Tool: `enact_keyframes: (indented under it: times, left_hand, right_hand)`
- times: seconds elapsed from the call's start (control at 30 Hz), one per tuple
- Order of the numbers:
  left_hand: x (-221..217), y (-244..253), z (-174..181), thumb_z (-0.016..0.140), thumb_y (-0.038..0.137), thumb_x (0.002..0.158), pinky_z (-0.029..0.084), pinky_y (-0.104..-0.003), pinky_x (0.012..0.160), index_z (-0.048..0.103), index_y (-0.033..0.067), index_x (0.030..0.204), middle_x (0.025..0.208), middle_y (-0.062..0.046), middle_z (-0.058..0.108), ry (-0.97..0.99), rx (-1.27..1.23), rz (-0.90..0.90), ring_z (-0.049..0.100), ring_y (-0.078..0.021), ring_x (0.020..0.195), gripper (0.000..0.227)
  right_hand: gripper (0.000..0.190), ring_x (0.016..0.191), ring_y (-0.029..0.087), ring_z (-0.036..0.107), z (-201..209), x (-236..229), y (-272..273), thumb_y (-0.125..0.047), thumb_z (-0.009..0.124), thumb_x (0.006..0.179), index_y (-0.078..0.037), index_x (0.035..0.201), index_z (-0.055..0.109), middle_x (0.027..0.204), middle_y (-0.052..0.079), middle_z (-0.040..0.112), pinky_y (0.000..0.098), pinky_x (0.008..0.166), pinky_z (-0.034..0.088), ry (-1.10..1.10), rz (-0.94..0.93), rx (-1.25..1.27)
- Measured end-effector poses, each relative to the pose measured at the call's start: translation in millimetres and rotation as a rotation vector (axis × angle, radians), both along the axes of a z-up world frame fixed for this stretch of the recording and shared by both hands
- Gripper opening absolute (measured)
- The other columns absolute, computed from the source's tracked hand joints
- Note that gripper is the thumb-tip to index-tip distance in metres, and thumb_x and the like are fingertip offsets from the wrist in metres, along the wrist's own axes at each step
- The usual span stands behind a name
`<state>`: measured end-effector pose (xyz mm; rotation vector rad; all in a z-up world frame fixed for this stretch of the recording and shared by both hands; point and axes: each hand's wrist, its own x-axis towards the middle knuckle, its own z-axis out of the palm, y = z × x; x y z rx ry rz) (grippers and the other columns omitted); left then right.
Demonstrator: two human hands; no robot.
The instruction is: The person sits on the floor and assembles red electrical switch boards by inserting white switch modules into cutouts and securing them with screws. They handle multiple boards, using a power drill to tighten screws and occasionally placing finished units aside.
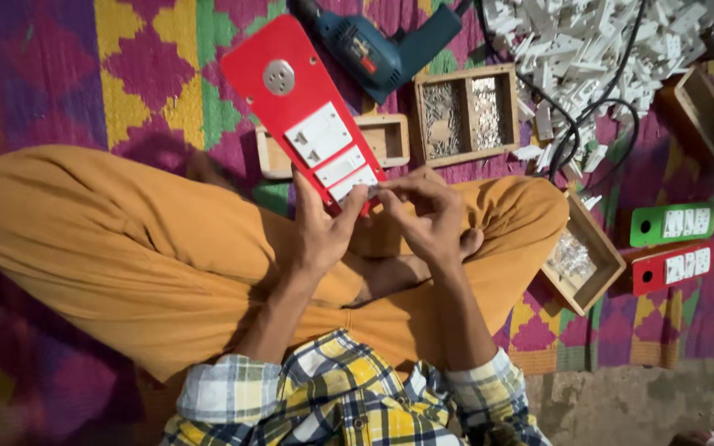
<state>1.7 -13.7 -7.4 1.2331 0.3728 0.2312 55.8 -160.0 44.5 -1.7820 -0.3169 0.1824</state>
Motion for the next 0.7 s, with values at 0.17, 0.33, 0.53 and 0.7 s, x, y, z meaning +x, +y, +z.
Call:
enact_keyframes:
  times: [0.17, 0.33, 0.53, 0.7]
  left_hand:
    - [-1, -3, -3, 0.072, 0.014, 0.101, 0.061, -0.031, 0.091, 0.027, -0.0019, 0.154, 0.133, -0.016, 0.059, -0.071, 0.121, 0.012, 0.067, -0.0186, 0.113, 0.071]
    - [0, -3, -7, 0.072, 0.015, 0.100, 0.054, -0.036, 0.101, 0.025, -0.0031, 0.155, 0.139, -0.018, 0.055, -0.072, 0.130, 0.042, 0.061, -0.0225, 0.122, 0.075]
    - [2, -6, -4, 0.073, 0.017, 0.095, 0.054, -0.037, 0.096, 0.030, -0.0042, 0.150, 0.132, -0.019, 0.060, -0.070, 0.214, 0.078, 0.064, -0.0231, 0.115, 0.073]
    - [1, -9, -4, 0.074, 0.017, 0.091, 0.058, -0.036, 0.087, 0.035, -0.0017, 0.146, 0.121, -0.017, 0.067, -0.034, 0.233, 0.045, 0.070, -0.0223, 0.105, 0.070]
  right_hand:
    - [0.016, 0.082, 0.007, 0.061, 2, -1, -2, -0.002, 0.079, 0.092, 0.000, 0.108, 0.079, 0.092, 0.002, 0.066, 0.0203, 0.070, 0.048, 0.028, -0.046, -0.099]
    - [0.013, 0.072, 0.006, 0.055, 1, 1, -4, -0.007, 0.082, 0.089, -0.003, 0.101, 0.081, 0.083, 0.001, 0.065, 0.0200, 0.060, 0.040, -0.021, -0.089, -0.227]
    - [0.012, 0.068, 0.003, 0.053, -4, 5, -2, -0.010, 0.082, 0.085, -0.004, 0.096, 0.082, 0.075, -0.004, 0.060, 0.0184, 0.058, 0.040, 0.027, -0.092, -0.173]
    - [0.012, 0.066, 0.003, 0.048, -32, 6, -4, -0.009, 0.086, 0.082, -0.002, 0.091, 0.081, 0.074, -0.003, 0.062, 0.0200, 0.057, 0.038, 0.305, -0.151, -0.053]
